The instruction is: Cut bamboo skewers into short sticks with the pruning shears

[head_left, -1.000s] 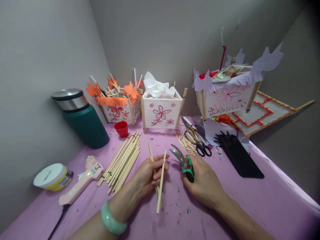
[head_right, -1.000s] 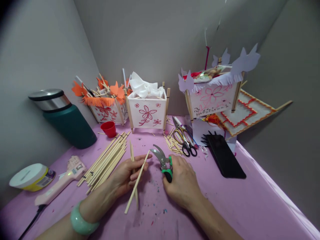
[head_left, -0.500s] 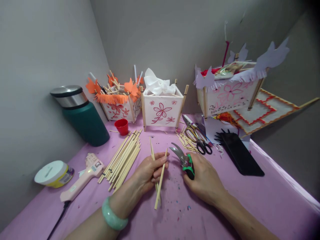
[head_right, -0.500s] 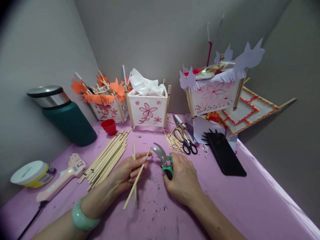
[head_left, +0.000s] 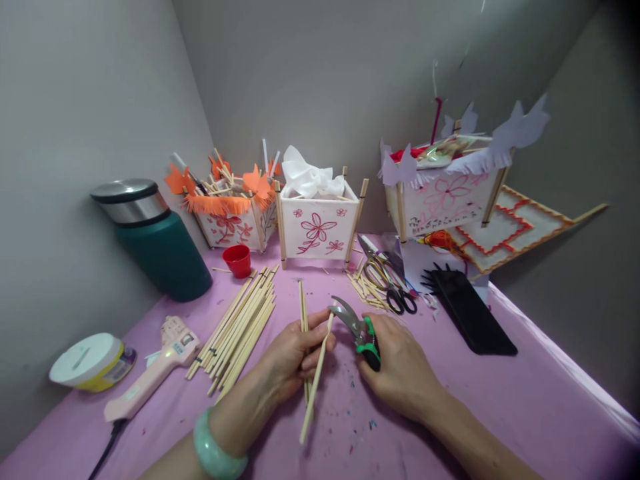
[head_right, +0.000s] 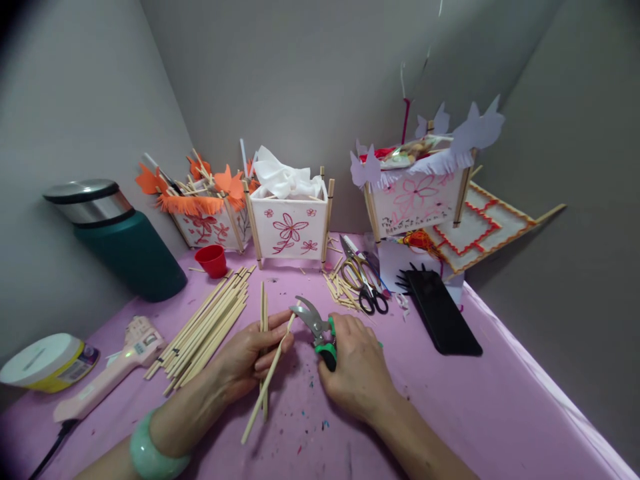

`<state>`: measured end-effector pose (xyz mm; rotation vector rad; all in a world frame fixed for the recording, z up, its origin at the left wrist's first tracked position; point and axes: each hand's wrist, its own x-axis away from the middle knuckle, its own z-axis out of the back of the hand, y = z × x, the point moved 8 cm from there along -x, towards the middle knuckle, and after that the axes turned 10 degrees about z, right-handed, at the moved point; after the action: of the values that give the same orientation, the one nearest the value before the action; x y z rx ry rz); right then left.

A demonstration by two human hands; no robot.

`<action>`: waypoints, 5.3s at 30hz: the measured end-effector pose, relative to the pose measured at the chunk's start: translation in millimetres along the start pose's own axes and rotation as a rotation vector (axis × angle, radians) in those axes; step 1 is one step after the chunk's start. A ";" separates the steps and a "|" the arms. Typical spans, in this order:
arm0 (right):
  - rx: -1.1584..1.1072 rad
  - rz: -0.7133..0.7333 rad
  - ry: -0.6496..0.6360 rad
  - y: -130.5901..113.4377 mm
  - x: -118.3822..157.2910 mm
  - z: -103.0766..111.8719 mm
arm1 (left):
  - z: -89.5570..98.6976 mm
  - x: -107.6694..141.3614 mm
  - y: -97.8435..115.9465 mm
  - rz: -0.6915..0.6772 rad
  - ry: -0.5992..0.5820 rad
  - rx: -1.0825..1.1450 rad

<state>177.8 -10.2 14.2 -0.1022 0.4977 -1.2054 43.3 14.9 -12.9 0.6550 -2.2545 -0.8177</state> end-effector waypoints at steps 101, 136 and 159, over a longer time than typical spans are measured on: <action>0.021 -0.195 -0.159 8.3 4.3 -5.1 | -2.8 1.8 -2.5 -0.007 0.127 -0.093; 0.089 -0.099 -0.155 -3.2 4.2 -0.2 | -6.6 -1.4 -4.2 -0.004 0.070 -0.037; 0.059 -0.039 0.031 4.4 1.0 4.6 | -8.4 -0.2 -1.6 -0.024 0.074 -0.059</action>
<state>183.8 -10.3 16.4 -0.0425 0.4889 -1.2601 49.8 10.8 -9.0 0.6746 -2.1520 -0.8547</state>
